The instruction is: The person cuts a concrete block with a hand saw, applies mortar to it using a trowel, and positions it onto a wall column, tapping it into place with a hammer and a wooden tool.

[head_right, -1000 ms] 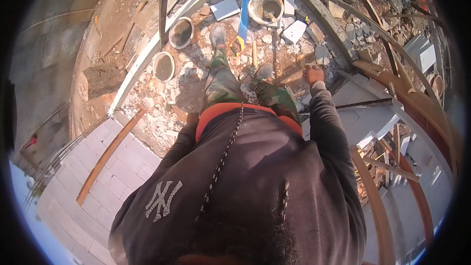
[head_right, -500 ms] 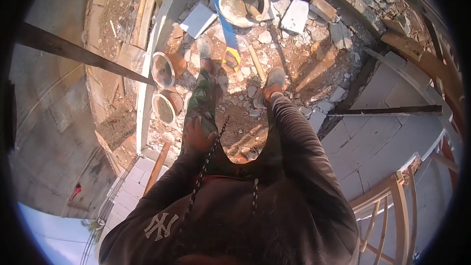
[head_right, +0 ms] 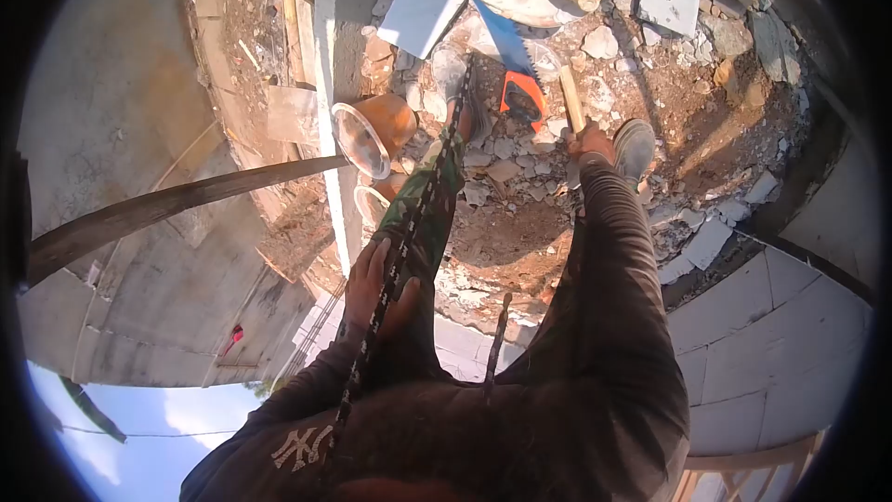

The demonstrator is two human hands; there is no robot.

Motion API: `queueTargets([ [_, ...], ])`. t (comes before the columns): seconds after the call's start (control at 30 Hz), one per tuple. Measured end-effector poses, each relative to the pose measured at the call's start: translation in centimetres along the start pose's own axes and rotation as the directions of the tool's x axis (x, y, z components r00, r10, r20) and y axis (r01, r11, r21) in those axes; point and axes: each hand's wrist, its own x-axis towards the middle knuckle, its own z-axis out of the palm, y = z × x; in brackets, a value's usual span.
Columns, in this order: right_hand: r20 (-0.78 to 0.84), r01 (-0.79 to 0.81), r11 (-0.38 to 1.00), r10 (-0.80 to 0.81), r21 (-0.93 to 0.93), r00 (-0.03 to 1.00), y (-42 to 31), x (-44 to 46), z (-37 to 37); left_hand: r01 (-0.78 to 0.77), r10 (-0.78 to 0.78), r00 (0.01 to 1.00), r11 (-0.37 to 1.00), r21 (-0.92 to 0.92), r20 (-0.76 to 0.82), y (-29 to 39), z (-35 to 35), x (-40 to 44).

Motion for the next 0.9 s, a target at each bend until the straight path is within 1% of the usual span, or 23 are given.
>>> queueTargets([
  [0.03,0.075,0.097,0.995,-0.098,0.015,0.992,0.0,-2.5,-2.0,-0.025,0.025,1.000,1.000,-0.008,-0.013,0.0,-0.5,0.3],
  [0.07,0.073,0.096,0.995,-0.099,0.034,0.992,0.2,-4.4,-2.9,-0.054,0.054,0.998,0.998,-0.021,-0.025,0.0,-0.9,0.7],
  [0.1,0.013,0.064,0.993,-0.065,0.099,0.998,0.4,-6.6,-3.9,-0.058,0.058,0.998,0.998,-0.026,-0.012,-0.2,-1.1,0.9],
  [0.13,0.045,-0.030,0.979,0.021,0.201,0.999,1.1,-7.3,-4.1,-0.063,0.063,0.998,0.997,-0.034,-0.003,-0.3,-1.5,0.9],
  [0.2,0.006,-0.093,0.966,0.094,0.243,0.996,2.9,-10.7,-6.8,-0.080,0.080,0.997,0.996,-0.044,-0.015,0.2,-2.9,1.2],
  [0.23,-0.040,-0.036,0.959,0.049,0.280,0.998,4.7,-12.1,-7.7,-0.066,0.065,0.998,0.997,-0.034,-0.003,0.5,-3.9,1.0],
  [0.27,-0.119,-0.008,0.998,0.016,0.068,0.993,9.6,-7.8,-4.0,-0.104,0.102,0.994,0.993,-0.061,-0.038,0.5,-5.0,0.9],
  [0.3,-0.066,0.112,0.990,-0.118,-0.088,0.991,11.5,-9.1,-6.2,-0.085,0.085,0.996,0.994,-0.065,-0.003,0.5,-6.1,1.0],
  [0.33,0.054,0.294,0.889,-0.294,-0.352,0.954,12.7,-11.8,-8.9,-0.072,0.074,0.997,0.995,-0.068,0.025,0.4,-7.4,1.4],
  [0.37,0.142,0.401,0.763,-0.385,-0.507,0.912,13.6,-14.8,-11.7,-0.131,0.128,0.991,0.987,-0.094,-0.034,-0.6,-7.5,2.3],
  [0.4,0.184,0.434,0.690,-0.408,-0.580,0.894,14.3,-18.1,-14.5,-0.180,0.169,0.982,0.971,-0.157,-0.084,-2.0,-6.8,3.8],
  [0.43,0.115,0.372,0.761,-0.371,-0.531,0.922,15.6,-20.9,-16.2,-0.236,0.209,0.968,0.947,-0.218,-0.137,-2.1,-7.8,4.8],
  [0.47,-0.076,0.237,0.811,-0.326,-0.535,0.942,19.5,-20.2,-14.4,-0.252,0.240,0.968,0.937,-0.244,-0.078,-0.9,-11.7,4.2],
  [0.5,-0.142,0.054,0.993,-0.040,0.101,0.989,17.5,-27.4,-17.4,-0.326,0.302,0.945,0.910,-0.257,-0.128,-0.6,-13.2,4.7],
  [0.53,-0.196,-0.037,0.700,0.249,0.714,0.948,14.4,-35.8,-21.3,-0.399,0.363,0.915,0.878,-0.264,-0.176,-0.3,-14.8,5.3],
  [0.57,-0.264,0.080,0.557,0.259,0.827,0.929,13.4,-40.1,-22.2,-0.516,0.432,0.842,0.819,-0.251,-0.323,-0.1,-14.4,7.3],
  [0.6,-0.432,0.211,0.594,0.258,0.776,0.864,15.5,-38.8,-20.1,-0.559,0.482,0.829,0.714,-0.422,-0.283,1.6,-18.7,5.7],
  [0.63,-0.575,0.319,0.632,0.250,0.707,0.779,17.4,-36.6,-18.4,-0.594,0.503,0.805,0.691,-0.413,-0.315,3.2,-21.9,5.3],
  [0.67,-0.598,0.345,0.623,0.252,0.702,0.761,17.1,-37.6,-18.8,-0.742,0.582,0.669,0.556,-0.373,-0.463,4.7,-24.7,4.9],
  [0.7,-0.697,0.455,0.627,0.204,0.633,0.687,16.5,-38.8,-18.7,-0.858,0.626,0.510,0.413,-0.304,-0.590,6.1,-27.6,4.4],
  [0.73,-0.784,0.553,0.629,0.153,0.547,0.602,16.0,-39.9,-18.6,-0.903,0.640,0.418,0.372,-0.216,-0.645,7.7,-31.4,3.0],
  [0.83,-0.580,0.504,0.344,0.167,0.792,0.797,7.3,-55.2,-25.8,-0.962,0.605,0.202,0.270,-0.040,-0.770,12.8,-43.9,-4.1],
  [0.9,-0.658,0.605,0.305,0.114,0.736,0.744,5.6,-58.0,-28.3,-0.963,0.553,0.072,0.256,0.087,-0.830,15.3,-50.7,-8.1],
])
